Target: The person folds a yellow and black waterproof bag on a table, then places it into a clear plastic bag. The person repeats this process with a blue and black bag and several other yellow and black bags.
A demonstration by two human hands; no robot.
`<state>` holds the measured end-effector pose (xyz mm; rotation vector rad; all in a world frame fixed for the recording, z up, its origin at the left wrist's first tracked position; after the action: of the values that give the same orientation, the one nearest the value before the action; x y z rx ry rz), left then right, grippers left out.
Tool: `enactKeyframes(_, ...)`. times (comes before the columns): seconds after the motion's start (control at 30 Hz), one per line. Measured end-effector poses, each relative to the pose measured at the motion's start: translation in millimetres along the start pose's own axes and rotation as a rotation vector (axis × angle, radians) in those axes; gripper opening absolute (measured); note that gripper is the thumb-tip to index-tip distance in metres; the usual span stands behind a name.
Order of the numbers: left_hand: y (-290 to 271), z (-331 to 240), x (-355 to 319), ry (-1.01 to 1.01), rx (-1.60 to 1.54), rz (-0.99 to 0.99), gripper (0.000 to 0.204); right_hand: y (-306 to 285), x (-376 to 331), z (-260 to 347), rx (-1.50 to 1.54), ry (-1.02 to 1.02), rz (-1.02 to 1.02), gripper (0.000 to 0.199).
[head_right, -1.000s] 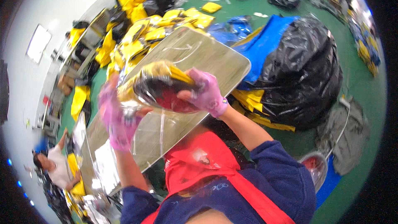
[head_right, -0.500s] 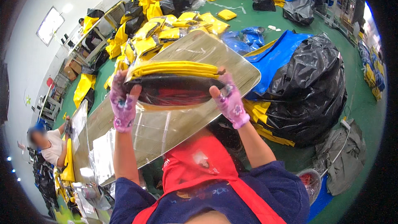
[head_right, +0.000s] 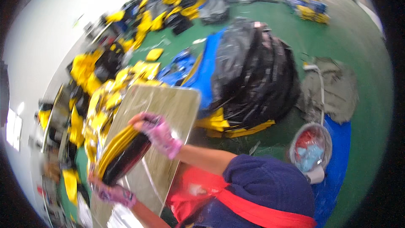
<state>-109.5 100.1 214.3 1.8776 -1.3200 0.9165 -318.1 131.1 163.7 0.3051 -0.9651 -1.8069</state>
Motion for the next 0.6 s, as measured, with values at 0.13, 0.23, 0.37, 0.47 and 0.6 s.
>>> enactKeyframes(0.13,-6,37,9,0.121,0.206,0.268,0.042,-3,14,5,-0.376,-0.113,-0.062,0.010)
enactKeyframes(0.23,-5,39,12,-0.013,0.033,0.124,0.045,-8,28,-6,-0.709,-0.257,-0.113,0.010)
enactKeyframes(0.37,-33,14,44,0.216,0.101,0.132,0.046,43,2,36,-0.671,-0.889,-0.029,0.004)
enactKeyframes(0.47,-45,54,53,0.046,0.026,0.354,0.044,33,32,42,-0.942,-0.588,-0.089,0.004)
enactKeyframes(0.6,-75,78,97,0.240,0.190,0.442,0.040,72,40,38,-0.857,-0.545,-0.034,0.006)
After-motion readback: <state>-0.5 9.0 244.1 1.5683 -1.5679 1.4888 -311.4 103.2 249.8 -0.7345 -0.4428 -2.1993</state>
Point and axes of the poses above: each hand's wrist, its own x-axis towards the middle knuckle, its own y-axis out of the palm, z = x × y, the point moved 2 cm from there along x, towards the middle knuckle, and after that the axes turned 13 degrees about y, right-handed, at the moved point
